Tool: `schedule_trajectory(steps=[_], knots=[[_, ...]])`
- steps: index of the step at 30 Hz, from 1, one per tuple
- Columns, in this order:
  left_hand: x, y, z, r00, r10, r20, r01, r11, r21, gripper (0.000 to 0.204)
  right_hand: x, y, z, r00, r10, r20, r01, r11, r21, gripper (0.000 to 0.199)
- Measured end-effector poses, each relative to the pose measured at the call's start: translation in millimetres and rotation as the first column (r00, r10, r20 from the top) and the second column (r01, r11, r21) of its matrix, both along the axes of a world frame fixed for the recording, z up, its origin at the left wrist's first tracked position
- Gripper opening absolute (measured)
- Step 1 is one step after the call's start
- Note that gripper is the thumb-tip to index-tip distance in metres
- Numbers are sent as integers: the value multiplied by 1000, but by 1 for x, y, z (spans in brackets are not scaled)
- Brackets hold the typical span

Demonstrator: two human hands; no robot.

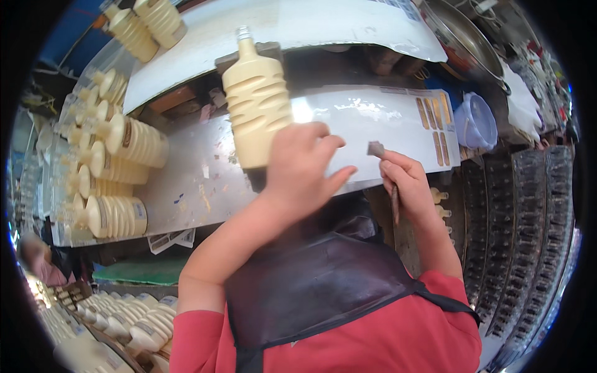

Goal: The person applies labels to cream-colored plastic bottles. They pick up a bottle, place a label on it, smooth it down, and then set the bottle aside. This process is repeated for multiple bottles.

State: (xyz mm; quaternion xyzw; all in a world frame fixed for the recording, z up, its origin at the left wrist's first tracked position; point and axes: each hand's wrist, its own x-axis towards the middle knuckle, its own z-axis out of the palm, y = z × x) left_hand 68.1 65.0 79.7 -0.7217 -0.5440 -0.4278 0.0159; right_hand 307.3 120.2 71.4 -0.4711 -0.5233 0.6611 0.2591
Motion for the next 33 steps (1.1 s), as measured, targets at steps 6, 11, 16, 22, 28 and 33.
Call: schedule_trajectory(steps=[6, 11, 16, 22, 28, 33], knots=[[-9, 7, 6, 983, 184, 25, -186, 977, 107, 30, -75, -2, 50, 967, 249, 49, -245, 867, 434, 37], [-38, 2, 0, 927, 190, 324, -224, 972, 72, 12, -104, 14, 49, 975, 188, 122, -223, 782, 582, 42], [-54, 11, 4, 518, 162, 840, -108, 986, -123, 9, -141, 41, 17, 953, 176, -247, -164, 984, 67, 35], [-86, 39, -1, 453, 300, 840, -231, 949, -214, 16, -174, 77, 24, 966, 135, -222, -98, 981, 170, 20], [-106, 58, -25, 482, 437, 759, -332, 893, -302, 20, -199, 111, 10, 987, 156, 24, -153, 906, 395, 21], [-107, 59, -18, 262, 349, 900, -131, 937, -325, 37, -201, 117, 13, 976, 169, 135, -212, 866, 452, 22]])
